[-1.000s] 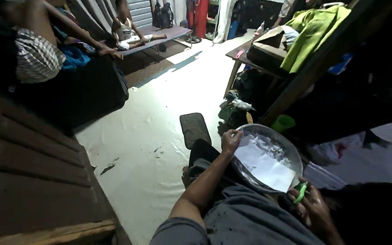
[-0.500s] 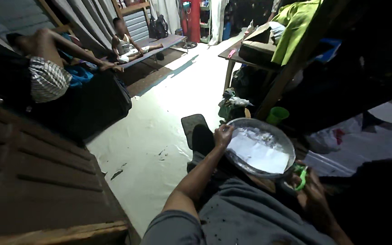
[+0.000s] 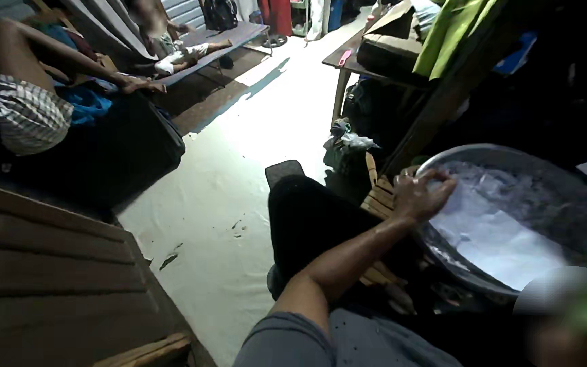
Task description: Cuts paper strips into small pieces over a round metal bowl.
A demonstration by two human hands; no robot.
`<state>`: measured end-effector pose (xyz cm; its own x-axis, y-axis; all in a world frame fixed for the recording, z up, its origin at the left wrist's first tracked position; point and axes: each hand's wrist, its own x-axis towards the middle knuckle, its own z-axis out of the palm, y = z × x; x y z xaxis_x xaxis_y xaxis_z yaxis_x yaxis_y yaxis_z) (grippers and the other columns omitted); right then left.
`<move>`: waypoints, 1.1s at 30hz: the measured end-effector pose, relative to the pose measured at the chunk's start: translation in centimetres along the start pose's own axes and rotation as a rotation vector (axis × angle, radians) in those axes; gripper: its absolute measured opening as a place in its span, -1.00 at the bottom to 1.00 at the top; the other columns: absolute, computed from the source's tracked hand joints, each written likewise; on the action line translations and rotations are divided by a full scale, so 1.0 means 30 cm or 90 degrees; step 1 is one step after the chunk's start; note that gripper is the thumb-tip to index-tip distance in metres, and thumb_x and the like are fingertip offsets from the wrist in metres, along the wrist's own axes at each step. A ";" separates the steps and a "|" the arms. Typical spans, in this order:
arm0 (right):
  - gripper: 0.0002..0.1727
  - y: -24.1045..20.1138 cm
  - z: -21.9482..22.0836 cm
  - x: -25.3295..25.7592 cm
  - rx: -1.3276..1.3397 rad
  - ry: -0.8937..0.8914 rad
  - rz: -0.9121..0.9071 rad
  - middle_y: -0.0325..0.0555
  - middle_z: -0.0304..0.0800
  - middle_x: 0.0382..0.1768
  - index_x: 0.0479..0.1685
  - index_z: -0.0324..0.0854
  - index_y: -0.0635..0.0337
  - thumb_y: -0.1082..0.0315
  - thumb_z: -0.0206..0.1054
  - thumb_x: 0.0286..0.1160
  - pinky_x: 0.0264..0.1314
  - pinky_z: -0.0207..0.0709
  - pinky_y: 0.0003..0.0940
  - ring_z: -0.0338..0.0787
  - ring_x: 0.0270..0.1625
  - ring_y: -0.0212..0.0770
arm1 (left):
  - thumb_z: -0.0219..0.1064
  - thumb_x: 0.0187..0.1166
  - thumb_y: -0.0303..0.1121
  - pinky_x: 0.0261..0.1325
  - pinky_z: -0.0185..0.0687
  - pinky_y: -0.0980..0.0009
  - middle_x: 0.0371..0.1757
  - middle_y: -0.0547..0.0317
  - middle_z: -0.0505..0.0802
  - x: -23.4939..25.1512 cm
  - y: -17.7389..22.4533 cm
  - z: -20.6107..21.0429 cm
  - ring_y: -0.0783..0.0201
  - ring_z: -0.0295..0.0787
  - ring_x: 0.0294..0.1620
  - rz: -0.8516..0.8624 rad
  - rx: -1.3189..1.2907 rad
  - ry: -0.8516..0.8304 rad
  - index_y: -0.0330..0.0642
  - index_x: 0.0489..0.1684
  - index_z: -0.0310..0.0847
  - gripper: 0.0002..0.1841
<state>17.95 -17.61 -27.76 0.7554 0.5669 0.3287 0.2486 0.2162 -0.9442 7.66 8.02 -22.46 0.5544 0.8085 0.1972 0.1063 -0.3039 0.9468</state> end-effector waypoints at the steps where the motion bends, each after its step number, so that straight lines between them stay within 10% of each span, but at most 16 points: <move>1: -0.33 0.027 0.006 0.003 0.011 -0.013 0.022 -0.48 0.51 0.27 0.70 -0.08 0.34 0.31 0.09 0.68 0.12 0.58 -0.65 0.63 0.10 -0.66 | 0.37 0.63 -0.29 0.58 0.37 -0.12 0.44 -0.30 0.66 -0.007 -0.049 0.004 -0.24 0.50 0.52 -0.029 0.009 -0.007 -0.21 0.09 0.82 -0.75; 8: -0.35 0.243 0.137 -0.003 -0.155 -0.049 0.334 -0.13 0.50 -0.01 0.65 0.02 0.51 0.35 0.15 0.68 -0.29 0.45 -0.66 0.51 -0.31 -0.64 | 0.29 0.68 -0.17 0.64 0.28 -0.15 0.51 -0.32 0.62 -0.026 -0.358 0.035 -0.28 0.43 0.59 -0.210 0.099 -0.023 -0.15 0.19 0.80 -0.67; 11: -0.27 0.309 0.167 0.026 -0.259 -0.077 0.408 0.28 0.48 0.35 0.71 0.04 0.47 0.22 0.21 0.71 0.08 0.53 -0.32 0.57 0.04 -0.27 | 0.28 0.68 -0.14 0.59 0.32 -0.20 0.54 -0.32 0.59 0.012 -0.412 0.058 -0.30 0.42 0.58 -0.240 0.096 -0.040 -0.11 0.18 0.80 -0.67; 16: -0.25 0.369 0.175 0.099 -0.298 -0.127 0.423 0.30 0.50 0.28 0.70 0.09 0.46 0.22 0.28 0.65 0.00 0.55 -0.28 0.59 -0.05 -0.24 | 0.31 0.65 -0.14 0.51 0.41 -0.20 0.55 -0.26 0.59 0.052 -0.509 0.074 -0.27 0.46 0.55 -0.274 0.086 -0.009 -0.09 0.13 0.82 -0.69; 22: -0.17 0.418 0.186 0.185 -0.363 -0.217 0.415 0.54 0.47 0.40 0.66 0.16 0.53 0.31 0.47 0.46 0.33 0.55 0.01 0.64 0.30 0.17 | 0.32 0.64 -0.20 0.65 0.31 -0.13 0.60 -0.34 0.51 0.064 -0.604 0.043 -0.25 0.38 0.64 -0.304 0.062 -0.039 -0.26 0.13 0.78 -0.67; 28: -0.13 0.341 0.133 0.250 -0.447 -0.210 0.366 0.50 0.51 0.47 0.67 0.27 0.45 0.23 0.55 0.38 0.52 0.47 0.17 0.61 0.46 0.32 | 0.38 0.56 -0.33 0.61 0.35 -0.14 0.50 -0.36 0.61 0.033 -0.634 0.064 -0.30 0.46 0.58 -0.104 0.100 0.085 -0.31 -0.09 0.85 -0.77; 33: -0.40 0.322 0.209 0.244 -0.152 -0.098 0.314 -0.01 0.79 -0.02 0.52 0.32 0.51 0.46 0.38 0.50 -0.12 0.74 -0.46 0.80 -0.22 -0.44 | 0.34 0.65 -0.39 0.25 0.70 0.19 0.00 -0.18 0.85 -0.033 -0.488 0.113 0.10 0.81 0.03 -0.108 -0.048 -0.084 -0.45 0.02 0.77 -0.75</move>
<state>22.08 -6.39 -34.33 0.7238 0.6689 -0.1696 0.0333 -0.2795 -0.9596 8.36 9.96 -37.37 0.6375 0.7705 0.0041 0.1471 -0.1269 0.9809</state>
